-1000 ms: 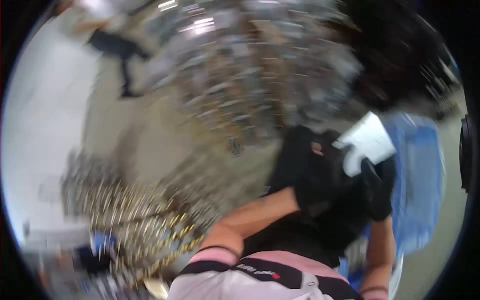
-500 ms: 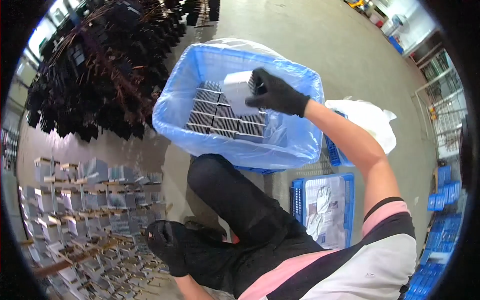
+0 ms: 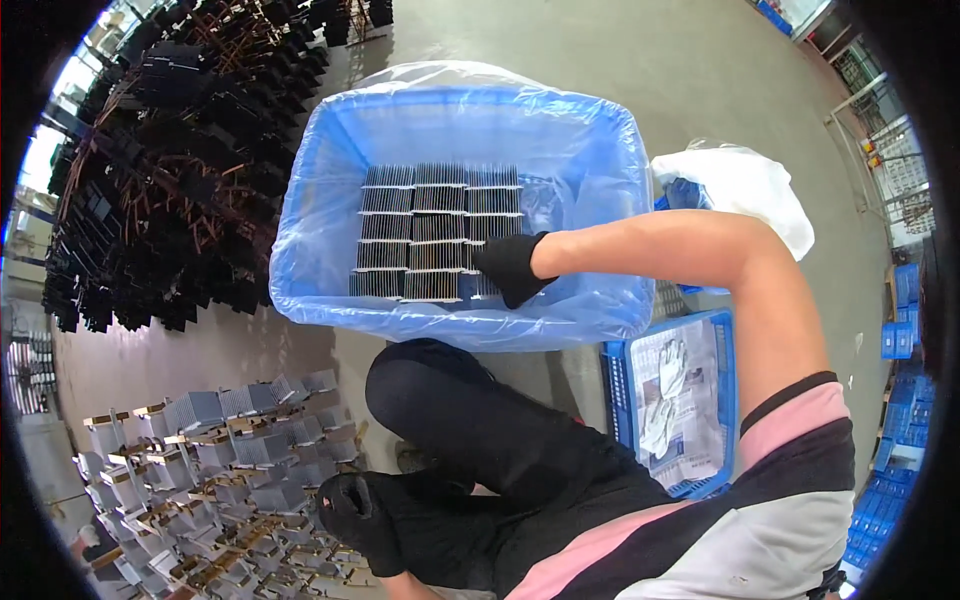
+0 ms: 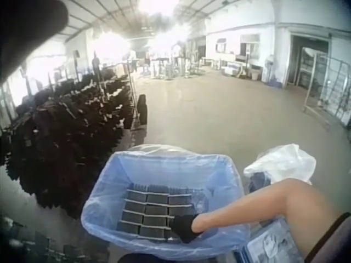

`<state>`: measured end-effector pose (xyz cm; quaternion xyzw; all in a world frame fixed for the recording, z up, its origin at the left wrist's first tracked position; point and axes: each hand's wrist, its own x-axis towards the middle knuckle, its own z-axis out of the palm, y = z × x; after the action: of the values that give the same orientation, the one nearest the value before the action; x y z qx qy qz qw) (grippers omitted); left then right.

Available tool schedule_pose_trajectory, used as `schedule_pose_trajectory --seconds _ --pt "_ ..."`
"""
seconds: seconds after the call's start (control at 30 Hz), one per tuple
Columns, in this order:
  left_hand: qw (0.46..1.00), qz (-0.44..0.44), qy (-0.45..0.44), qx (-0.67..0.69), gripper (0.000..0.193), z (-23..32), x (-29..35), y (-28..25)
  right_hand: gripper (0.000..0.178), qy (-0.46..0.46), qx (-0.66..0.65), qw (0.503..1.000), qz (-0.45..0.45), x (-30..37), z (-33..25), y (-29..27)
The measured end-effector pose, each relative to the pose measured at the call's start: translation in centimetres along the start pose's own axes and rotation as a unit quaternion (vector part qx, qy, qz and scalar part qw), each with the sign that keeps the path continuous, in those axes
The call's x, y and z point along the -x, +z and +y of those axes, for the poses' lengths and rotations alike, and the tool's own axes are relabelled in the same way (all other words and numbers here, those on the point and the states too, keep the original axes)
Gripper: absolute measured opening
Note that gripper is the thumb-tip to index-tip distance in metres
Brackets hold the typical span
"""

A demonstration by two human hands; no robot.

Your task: Sorting and placing metal heat sink components into plastic bins.

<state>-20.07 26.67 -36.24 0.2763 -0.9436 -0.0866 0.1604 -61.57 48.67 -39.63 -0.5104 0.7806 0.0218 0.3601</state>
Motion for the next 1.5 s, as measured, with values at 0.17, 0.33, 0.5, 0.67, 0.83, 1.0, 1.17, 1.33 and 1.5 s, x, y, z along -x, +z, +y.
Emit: schedule_pose_trajectory --seconds 0.17,0.33,0.5,0.67,0.83,1.0,1.17,1.33,1.5 --pt "0.999 0.024 0.013 -0.047 0.018 -0.5 0.5 0.7 0.056 0.024 0.021 0.998 0.060 -2.1 -0.6 2.1" --pt "0.999 -0.010 -0.005 -0.046 0.024 -0.7 0.8 0.5 0.050 0.050 0.086 0.987 0.125 -2.6 -1.5 3.4" --pt "0.998 0.023 0.007 -0.065 0.025 -1.3 1.5 0.9 0.052 -0.020 0.120 0.981 0.150 -1.9 -1.3 2.7" --pt "0.999 0.028 0.024 -0.011 0.023 -1.5 1.7 0.9 0.054 0.043 0.057 0.992 0.102 -0.3 1.4 -2.0" --pt "0.987 0.119 -0.098 0.043 0.020 -0.9 2.2 -1.4 0.043 0.072 0.117 0.984 0.111 0.9 3.2 -6.6" --pt "0.895 0.205 -0.352 0.181 0.016 -5.7 8.3 -1.7 0.023 -0.170 -0.029 0.909 0.380 4.7 -6.7 -10.3" --pt "0.734 0.269 -0.463 0.418 0.016 -10.2 17.1 3.7 0.029 -0.260 -0.099 0.890 0.361 4.9 -20.2 -7.2" --pt "0.574 0.263 -0.615 0.471 0.020 -11.3 22.5 6.4 0.032 -0.358 -0.049 0.895 0.261 -1.3 -27.1 -1.4" --pt "0.713 0.201 -0.581 0.337 0.024 -15.0 20.3 7.2 0.030 -0.343 -0.098 0.915 0.189 -4.3 -29.9 1.5"
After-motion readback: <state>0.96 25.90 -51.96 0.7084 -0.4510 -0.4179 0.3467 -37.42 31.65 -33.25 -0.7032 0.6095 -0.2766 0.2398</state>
